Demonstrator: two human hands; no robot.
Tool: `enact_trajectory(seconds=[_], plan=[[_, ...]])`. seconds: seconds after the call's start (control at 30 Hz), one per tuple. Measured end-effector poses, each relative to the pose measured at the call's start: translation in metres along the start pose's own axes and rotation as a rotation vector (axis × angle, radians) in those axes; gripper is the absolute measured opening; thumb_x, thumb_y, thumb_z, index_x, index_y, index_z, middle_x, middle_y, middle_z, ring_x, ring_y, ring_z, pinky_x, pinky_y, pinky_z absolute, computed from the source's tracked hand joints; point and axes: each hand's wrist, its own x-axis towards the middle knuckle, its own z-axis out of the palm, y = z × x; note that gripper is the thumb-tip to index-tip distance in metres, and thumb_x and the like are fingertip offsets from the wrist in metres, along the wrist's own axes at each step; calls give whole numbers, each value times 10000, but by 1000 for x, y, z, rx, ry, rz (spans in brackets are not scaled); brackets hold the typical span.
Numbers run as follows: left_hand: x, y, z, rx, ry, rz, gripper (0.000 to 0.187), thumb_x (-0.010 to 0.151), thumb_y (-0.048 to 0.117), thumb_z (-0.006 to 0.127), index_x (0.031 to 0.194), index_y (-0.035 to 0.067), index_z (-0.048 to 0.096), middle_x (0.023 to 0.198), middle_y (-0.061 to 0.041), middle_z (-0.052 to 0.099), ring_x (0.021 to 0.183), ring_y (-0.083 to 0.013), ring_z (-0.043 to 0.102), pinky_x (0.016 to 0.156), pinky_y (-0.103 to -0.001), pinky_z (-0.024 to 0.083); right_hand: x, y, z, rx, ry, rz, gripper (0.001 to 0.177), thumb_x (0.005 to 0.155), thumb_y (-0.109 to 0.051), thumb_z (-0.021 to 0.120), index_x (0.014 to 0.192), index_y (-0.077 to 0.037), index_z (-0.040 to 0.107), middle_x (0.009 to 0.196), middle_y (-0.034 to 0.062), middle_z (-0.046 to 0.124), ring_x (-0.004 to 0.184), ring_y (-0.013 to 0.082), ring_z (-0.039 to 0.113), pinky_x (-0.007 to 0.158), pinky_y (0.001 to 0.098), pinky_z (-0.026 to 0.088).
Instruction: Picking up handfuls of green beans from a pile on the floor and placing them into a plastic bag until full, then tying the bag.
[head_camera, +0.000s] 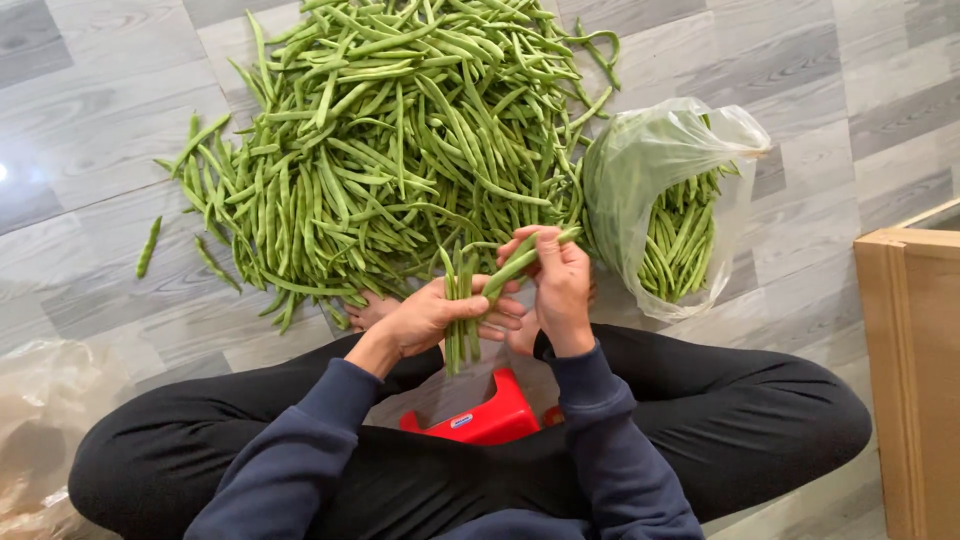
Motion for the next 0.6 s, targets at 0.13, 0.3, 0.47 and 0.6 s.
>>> enact_trajectory(seconds=[0.13,0.3,0.47,0.6], plan=[[0,-19,-10,-2,1,-67,503,938,69,657,1421,-27,549,1256,-221,700,1149,-325,690,966,-500,563,-6,-3,7,-129,-116,104,256,1057,-231,559,1088,-26,709,902,180,778,737,140,727,704,272,604],[-1,-29,-10,-62,140,-101,494,967,64,654,1439,6,523,1115,-201,717,965,-308,753,840,-454,623,-1,27,-3,-131,-269,262,200,998,-127,599,1028,5,747,850,137,757,728,105,709,656,287,625],[10,-46,-34,-32,201,-108,306,969,117,684,1241,-12,626,988,-211,746,829,-308,770,730,-458,645,1,42,-15,-60,-346,281,203,1017,-80,569,1115,26,712,768,168,705,537,175,646,495,279,559],[16,-36,-34,-105,264,0,263,976,146,654,1202,14,622,936,-308,732,830,-416,765,718,-524,642,-1,-9,9,99,19,160,401,1060,-303,515,1082,38,725,786,205,723,483,256,707,308,406,550]])
